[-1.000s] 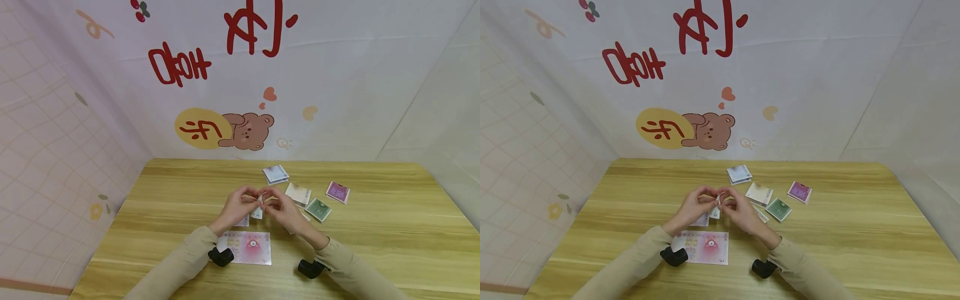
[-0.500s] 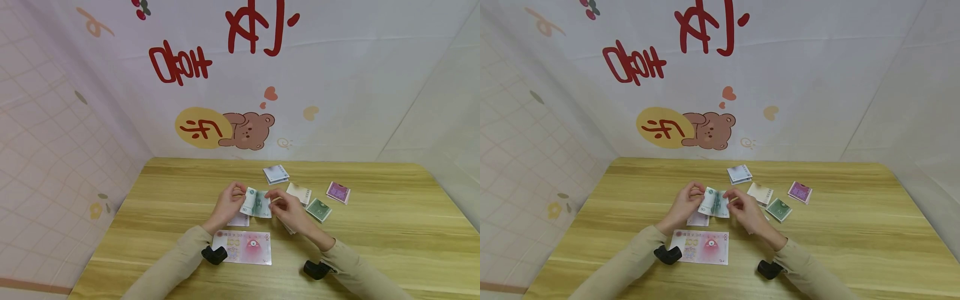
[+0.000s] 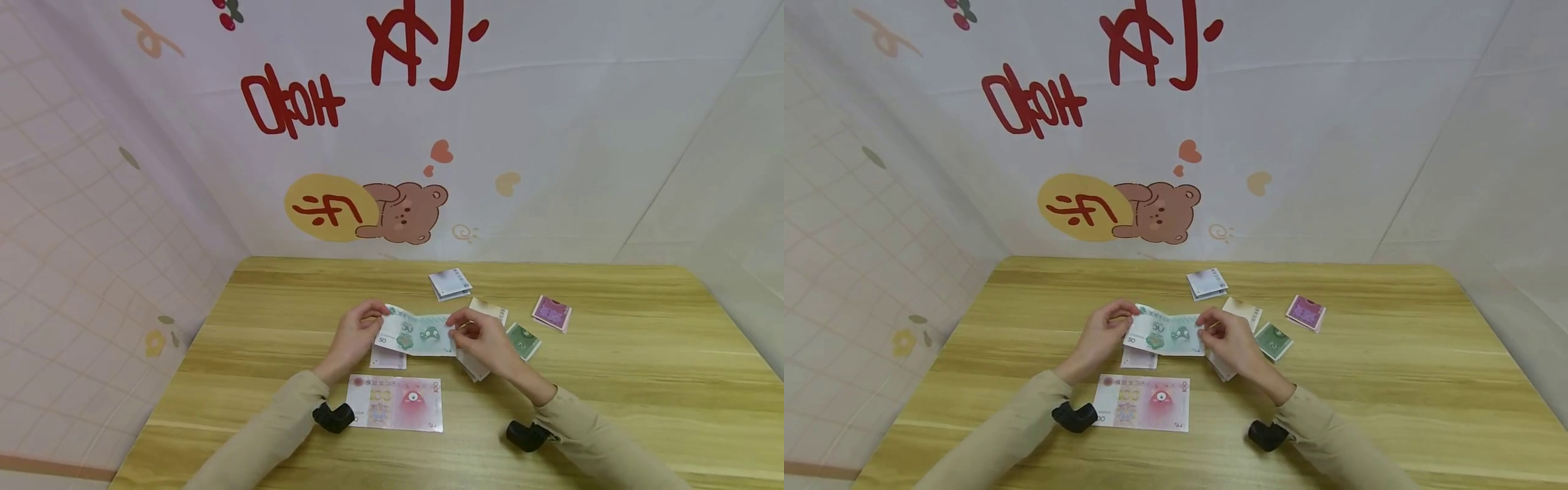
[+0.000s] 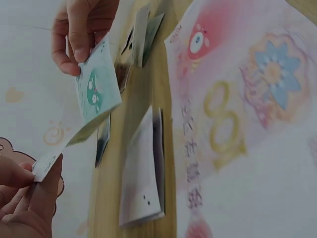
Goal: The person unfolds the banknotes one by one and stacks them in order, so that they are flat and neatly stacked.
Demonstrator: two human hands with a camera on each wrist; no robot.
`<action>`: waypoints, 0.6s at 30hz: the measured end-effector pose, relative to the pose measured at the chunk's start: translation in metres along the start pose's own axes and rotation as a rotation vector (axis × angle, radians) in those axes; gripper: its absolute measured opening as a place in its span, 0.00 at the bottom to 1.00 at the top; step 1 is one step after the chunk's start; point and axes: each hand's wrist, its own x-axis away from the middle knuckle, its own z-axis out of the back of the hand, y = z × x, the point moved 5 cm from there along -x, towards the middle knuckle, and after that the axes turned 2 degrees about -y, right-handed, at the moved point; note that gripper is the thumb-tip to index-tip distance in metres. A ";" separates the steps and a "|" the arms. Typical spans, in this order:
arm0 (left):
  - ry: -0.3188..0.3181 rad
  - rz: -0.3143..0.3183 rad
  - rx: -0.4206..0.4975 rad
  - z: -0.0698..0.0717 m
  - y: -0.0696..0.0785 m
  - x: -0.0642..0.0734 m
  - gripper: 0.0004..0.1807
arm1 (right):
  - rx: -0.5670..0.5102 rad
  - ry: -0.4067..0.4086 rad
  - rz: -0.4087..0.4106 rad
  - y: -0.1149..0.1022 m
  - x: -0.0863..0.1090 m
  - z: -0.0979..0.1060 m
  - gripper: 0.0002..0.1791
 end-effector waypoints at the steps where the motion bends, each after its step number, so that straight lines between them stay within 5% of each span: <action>1: 0.000 -0.011 -0.005 0.002 0.000 0.001 0.10 | 0.005 -0.003 0.006 0.000 0.000 0.001 0.07; 16: -0.047 0.003 -0.024 0.020 -0.007 0.010 0.09 | 0.062 -0.126 0.122 0.003 0.002 0.006 0.09; 18: -0.064 0.014 -0.026 0.021 0.004 0.014 0.08 | 0.067 -0.148 0.126 0.002 0.002 0.005 0.08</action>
